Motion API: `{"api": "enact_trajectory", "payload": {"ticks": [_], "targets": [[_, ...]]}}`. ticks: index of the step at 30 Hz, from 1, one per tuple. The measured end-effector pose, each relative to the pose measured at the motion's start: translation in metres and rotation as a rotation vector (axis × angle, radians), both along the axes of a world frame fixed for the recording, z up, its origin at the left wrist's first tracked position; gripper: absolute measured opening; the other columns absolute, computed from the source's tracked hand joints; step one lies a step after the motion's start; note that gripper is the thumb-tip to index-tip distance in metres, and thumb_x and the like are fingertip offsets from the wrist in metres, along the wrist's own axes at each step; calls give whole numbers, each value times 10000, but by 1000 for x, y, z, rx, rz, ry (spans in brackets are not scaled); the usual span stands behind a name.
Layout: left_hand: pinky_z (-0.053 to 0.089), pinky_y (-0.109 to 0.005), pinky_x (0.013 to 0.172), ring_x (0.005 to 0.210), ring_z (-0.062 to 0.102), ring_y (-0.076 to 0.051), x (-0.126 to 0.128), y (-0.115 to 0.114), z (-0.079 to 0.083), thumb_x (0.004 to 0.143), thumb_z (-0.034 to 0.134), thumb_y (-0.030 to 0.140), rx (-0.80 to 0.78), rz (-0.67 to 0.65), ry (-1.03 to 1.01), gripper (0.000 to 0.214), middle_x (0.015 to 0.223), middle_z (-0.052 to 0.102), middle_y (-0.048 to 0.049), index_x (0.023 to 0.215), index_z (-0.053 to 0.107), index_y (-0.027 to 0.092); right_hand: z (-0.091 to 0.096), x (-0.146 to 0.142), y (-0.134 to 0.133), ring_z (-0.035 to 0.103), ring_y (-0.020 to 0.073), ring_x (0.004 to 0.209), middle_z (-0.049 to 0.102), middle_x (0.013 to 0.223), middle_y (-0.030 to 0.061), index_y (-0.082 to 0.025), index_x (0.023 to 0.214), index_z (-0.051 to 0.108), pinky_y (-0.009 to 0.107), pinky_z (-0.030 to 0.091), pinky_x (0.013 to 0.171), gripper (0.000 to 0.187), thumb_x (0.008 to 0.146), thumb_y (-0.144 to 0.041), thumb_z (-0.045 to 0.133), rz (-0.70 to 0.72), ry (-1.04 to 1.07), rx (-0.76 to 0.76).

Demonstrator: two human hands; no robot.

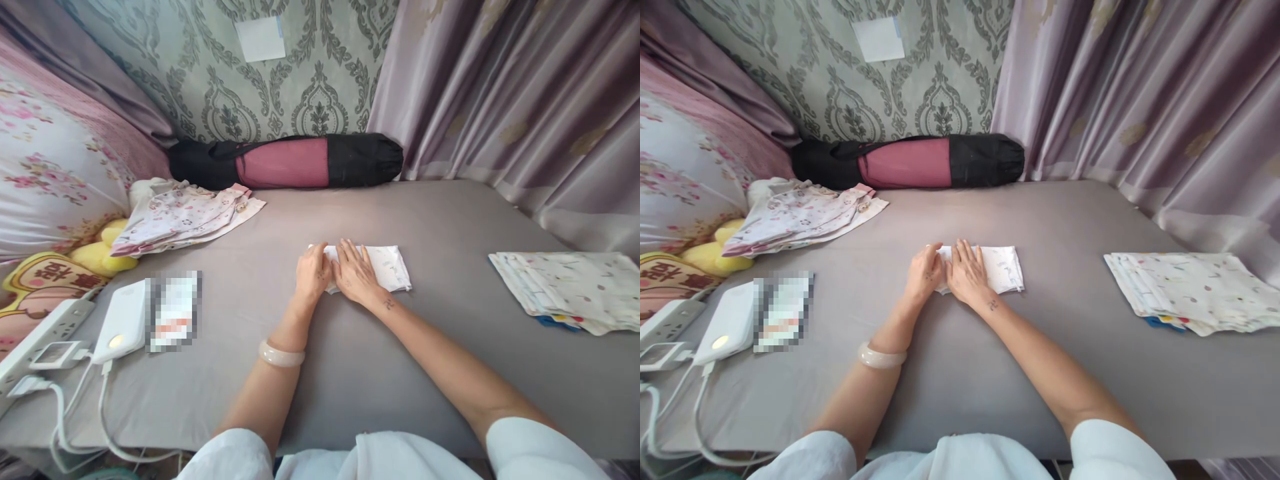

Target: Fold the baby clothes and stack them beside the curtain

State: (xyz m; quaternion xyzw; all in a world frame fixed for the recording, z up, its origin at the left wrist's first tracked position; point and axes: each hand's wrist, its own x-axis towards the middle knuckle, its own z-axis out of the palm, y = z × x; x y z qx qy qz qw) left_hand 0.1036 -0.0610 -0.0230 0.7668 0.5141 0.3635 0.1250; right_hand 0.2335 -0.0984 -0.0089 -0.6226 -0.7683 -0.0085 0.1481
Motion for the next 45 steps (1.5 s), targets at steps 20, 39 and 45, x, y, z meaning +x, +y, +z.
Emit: {"api": "enact_trajectory", "payload": {"ticks": [20, 39, 45], "targets": [[292, -499, 1156, 1389, 418, -255, 9, -16, 6, 974, 339, 171, -70, -54, 373, 350, 1420, 540, -138, 1279, 511, 160, -5, 31, -5, 275, 282, 1454, 386, 1533, 180, -20, 1456, 406, 474, 164, 1193, 561, 1008, -308, 229, -77, 31, -26], [251, -535, 1164, 1395, 409, -263, 10, -18, 5, 985, 372, 261, -95, -72, 395, 353, 1432, 528, -143, 1311, 487, 187, -9, 49, -13, 287, 275, 1450, 376, 1541, 170, -13, 1480, 362, 461, 149, 1198, 596, 1011, -351, 214, -164, 20, -32], [243, -550, 1164, 1400, 400, -268, 11, -18, 6, 987, 361, 271, -120, -72, 397, 363, 1441, 519, -144, 1319, 482, 189, -11, 59, -14, 280, 277, 1453, 375, 1539, 173, -14, 1464, 394, 482, 141, 1197, 604, 1010, -369, 213, -218, -25, -84]]}}
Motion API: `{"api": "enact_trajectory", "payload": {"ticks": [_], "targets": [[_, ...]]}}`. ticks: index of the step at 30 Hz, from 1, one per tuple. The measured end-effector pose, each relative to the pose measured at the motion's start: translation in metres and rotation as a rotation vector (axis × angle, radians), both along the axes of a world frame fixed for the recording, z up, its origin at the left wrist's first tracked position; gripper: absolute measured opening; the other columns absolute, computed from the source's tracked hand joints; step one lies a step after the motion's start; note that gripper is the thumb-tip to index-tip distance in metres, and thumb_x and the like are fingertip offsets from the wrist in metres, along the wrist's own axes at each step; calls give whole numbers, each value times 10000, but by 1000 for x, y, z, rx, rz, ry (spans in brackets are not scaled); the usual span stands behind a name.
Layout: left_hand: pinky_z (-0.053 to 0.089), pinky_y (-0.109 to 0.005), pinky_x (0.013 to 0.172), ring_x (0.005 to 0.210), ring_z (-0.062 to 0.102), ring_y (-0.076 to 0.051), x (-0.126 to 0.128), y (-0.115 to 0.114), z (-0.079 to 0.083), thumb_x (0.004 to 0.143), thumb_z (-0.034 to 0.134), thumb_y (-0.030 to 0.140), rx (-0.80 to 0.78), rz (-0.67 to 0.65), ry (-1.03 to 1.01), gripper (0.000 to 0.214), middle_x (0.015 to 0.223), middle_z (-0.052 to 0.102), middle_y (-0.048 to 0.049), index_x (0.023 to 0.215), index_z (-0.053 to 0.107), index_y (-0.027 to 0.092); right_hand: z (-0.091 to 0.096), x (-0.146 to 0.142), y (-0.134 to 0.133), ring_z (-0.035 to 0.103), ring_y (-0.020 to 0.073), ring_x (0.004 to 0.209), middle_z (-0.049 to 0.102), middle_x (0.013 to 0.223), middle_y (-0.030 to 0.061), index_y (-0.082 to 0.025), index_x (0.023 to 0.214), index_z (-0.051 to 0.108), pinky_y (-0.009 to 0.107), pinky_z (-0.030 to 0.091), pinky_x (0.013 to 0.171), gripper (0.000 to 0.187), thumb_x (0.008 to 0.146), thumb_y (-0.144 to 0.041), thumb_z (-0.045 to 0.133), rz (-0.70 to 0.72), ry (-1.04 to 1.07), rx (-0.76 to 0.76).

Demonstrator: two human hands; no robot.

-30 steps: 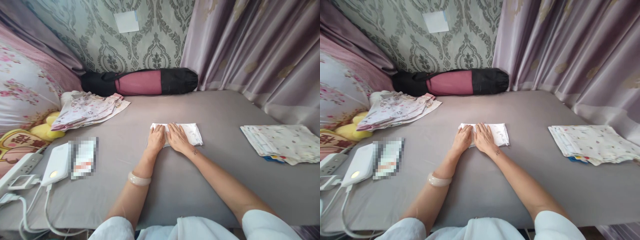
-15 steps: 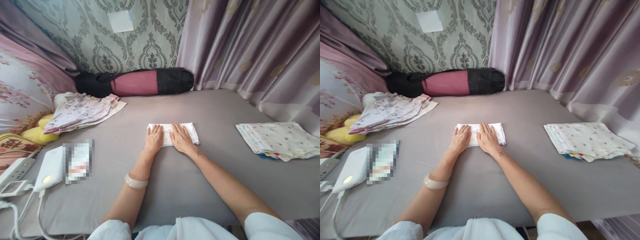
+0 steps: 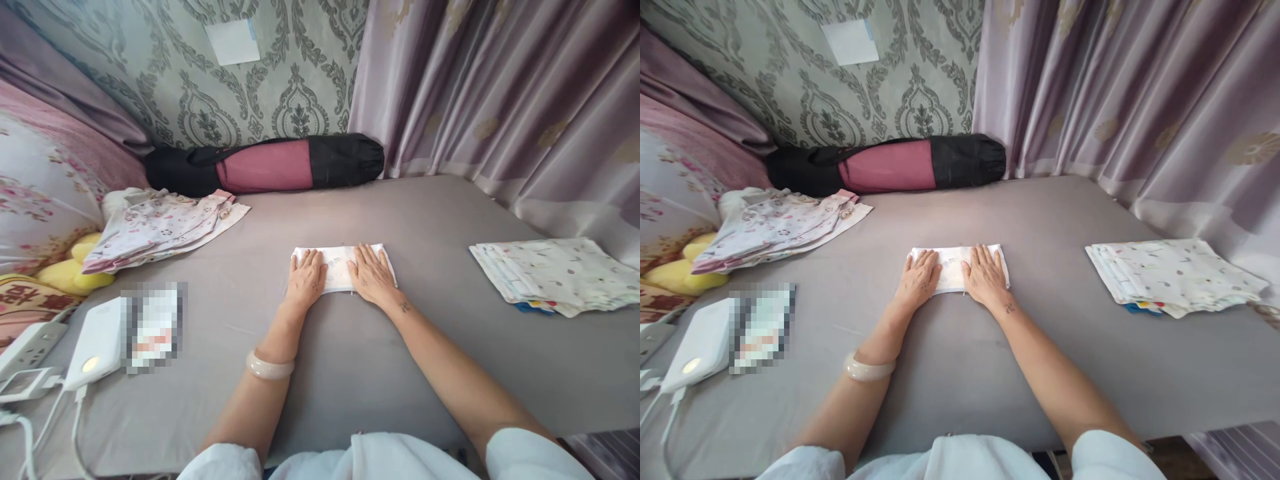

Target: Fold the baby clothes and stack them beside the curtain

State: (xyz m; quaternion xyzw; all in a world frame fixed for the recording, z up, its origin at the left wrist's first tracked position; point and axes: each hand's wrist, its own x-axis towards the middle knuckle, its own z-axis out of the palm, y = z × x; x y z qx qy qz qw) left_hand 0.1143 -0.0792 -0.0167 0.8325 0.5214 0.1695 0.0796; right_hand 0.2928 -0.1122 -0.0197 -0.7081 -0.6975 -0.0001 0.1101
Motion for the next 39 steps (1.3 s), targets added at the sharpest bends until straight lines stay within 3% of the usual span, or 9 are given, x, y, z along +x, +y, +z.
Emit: {"api": "enact_trajectory", "payload": {"ticks": [11, 18, 30, 35, 39], "targets": [[242, -553, 1163, 1393, 410, -269, 0, 1, -4, 986, 364, 300, 23, -4, -20, 368, 1431, 528, -147, 1316, 496, 200, 2, 1, -1, 295, 275, 1447, 393, 1530, 171, -24, 1454, 416, 475, 141, 1195, 586, 1010, -349, 218, -6, -18, 1], [210, -577, 1168, 1410, 377, -310, 1, 1, -6, 986, 372, 379, 26, -10, 12, 452, 1454, 493, -184, 1360, 483, 150, 6, 15, -1, 264, 298, 1456, 342, 1551, 199, -4, 1450, 410, 509, 148, 1184, 589, 999, -333, 222, -97, -41, 77], [269, -543, 1155, 1400, 392, -297, -1, 3, -6, 979, 381, 330, 10, 0, -21, 391, 1446, 503, -166, 1319, 486, 166, -2, 16, 1, 232, 280, 1470, 337, 1560, 170, -22, 1471, 385, 472, 203, 1184, 605, 996, -358, 219, -115, 14, -55], [349, -482, 1116, 1371, 423, -302, -6, 7, -9, 939, 439, 283, 61, 94, -83, 351, 1423, 512, -171, 1261, 515, 167, -1, 17, 1, 240, 282, 1468, 344, 1559, 166, -38, 1461, 403, 466, 212, 1187, 575, 985, -331, 269, -127, 56, -56], [446, -464, 996, 1199, 559, -321, -14, 14, -14, 893, 495, 284, 109, 250, -138, 328, 1298, 578, -201, 1189, 549, 154, 1, 30, 9, 329, 275, 1431, 377, 1532, 204, -7, 1450, 399, 391, 279, 1168, 576, 942, -275, 370, -168, 233, 19]]}}
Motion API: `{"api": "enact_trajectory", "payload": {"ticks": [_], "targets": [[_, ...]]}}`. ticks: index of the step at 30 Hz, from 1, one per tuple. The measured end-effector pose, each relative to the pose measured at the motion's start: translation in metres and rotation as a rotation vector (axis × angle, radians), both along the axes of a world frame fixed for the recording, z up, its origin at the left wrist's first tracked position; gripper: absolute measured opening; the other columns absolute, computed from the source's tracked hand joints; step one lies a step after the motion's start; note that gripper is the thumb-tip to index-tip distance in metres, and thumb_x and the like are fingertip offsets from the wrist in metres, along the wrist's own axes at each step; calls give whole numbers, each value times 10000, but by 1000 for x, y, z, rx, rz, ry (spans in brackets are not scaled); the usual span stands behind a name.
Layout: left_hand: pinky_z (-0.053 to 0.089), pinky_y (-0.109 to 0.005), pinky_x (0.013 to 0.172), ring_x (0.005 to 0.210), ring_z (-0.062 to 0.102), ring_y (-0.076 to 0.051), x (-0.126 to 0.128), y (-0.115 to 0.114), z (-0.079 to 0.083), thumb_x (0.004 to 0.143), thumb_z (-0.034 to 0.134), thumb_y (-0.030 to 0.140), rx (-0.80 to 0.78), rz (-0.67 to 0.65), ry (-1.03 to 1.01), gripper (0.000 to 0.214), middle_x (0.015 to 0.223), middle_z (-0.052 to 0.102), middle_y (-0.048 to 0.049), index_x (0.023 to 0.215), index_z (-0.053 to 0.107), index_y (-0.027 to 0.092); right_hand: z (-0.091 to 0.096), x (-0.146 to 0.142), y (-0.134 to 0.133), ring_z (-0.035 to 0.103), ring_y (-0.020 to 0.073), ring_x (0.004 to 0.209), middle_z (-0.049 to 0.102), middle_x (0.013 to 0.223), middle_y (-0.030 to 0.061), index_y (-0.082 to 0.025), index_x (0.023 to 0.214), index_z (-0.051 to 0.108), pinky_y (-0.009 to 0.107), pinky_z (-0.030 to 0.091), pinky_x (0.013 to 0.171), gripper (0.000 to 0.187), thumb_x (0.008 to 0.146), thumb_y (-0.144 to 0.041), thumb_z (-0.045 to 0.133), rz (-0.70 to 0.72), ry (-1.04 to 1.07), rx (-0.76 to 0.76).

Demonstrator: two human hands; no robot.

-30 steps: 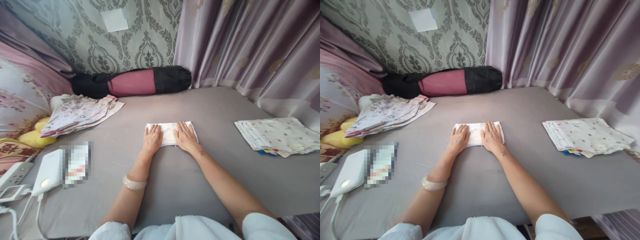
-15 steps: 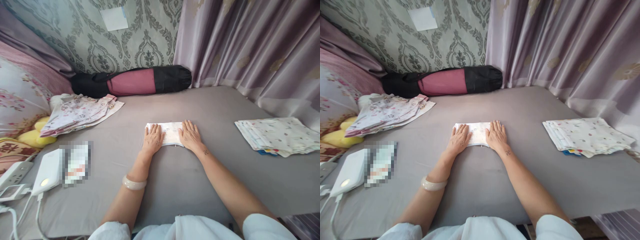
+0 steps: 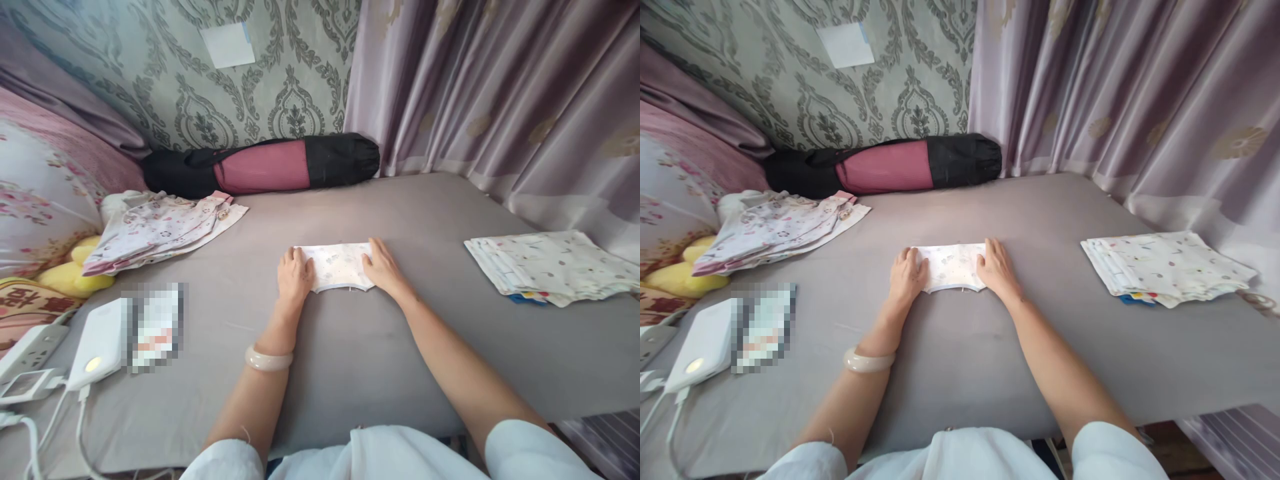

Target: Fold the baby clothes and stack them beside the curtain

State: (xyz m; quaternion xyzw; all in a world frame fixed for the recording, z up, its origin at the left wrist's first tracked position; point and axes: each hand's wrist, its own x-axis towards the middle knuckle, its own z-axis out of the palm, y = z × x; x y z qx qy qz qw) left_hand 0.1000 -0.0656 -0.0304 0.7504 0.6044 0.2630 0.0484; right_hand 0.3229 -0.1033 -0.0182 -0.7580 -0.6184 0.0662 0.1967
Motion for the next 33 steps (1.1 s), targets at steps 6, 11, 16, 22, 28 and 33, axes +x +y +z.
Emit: {"api": "enact_trajectory", "payload": {"ticks": [6, 11, 16, 22, 28, 33], "targets": [[465, -445, 931, 1080, 594, -322, -13, 4, 7, 892, 498, 318, -53, 220, -106, 288, 1005, 658, -180, 1088, 602, 135, 7, 42, 12, 624, 230, 1151, 649, 1259, 185, -78, 1300, 570, 344, 476, 988, 437, 904, -209, 441, -256, 478, 31], [471, -380, 872, 1079, 622, -306, -16, 1, 25, 925, 464, 345, -280, 330, -171, 329, 1042, 703, -161, 1132, 612, 136, 15, 57, 0, 682, 126, 812, 729, 985, 93, -136, 983, 679, 191, 537, 660, 204, 887, -157, 500, -341, 776, -18], [466, -366, 812, 1048, 646, -322, -18, 0, 34, 909, 465, 375, -395, 348, -207, 308, 1065, 716, -163, 981, 683, 169, 28, 52, -7, 578, 64, 560, 699, 810, 58, -127, 782, 639, 150, 460, 481, 206, 927, -168, 499, -379, 809, -130], [451, -339, 751, 991, 659, -313, -23, 3, 32, 873, 480, 427, -423, 305, -264, 348, 979, 734, -148, 942, 704, 170, 35, 46, -5, 481, 58, 432, 600, 583, -4, -143, 659, 595, 157, 350, 389, 284, 930, -183, 517, -380, 763, -191], [416, -266, 609, 756, 648, -236, -28, 8, 27, 795, 535, 463, -357, 264, -474, 345, 666, 674, -63, 730, 693, 163, 35, 45, -5, 374, 53, 381, 498, 474, -46, -163, 610, 554, 172, 280, 372, 352, 943, -271, 523, -340, 726, -222], [367, -235, 524, 637, 590, -191, -30, 8, 28, 725, 604, 501, -381, 219, -614, 360, 546, 581, -16, 666, 674, 153, 33, 46, -8, 369, 58, 408, 458, 468, -66, -153, 687, 625, 179, 252, 382, 256, 887, -312, 610, -248, 696, -237]]}}
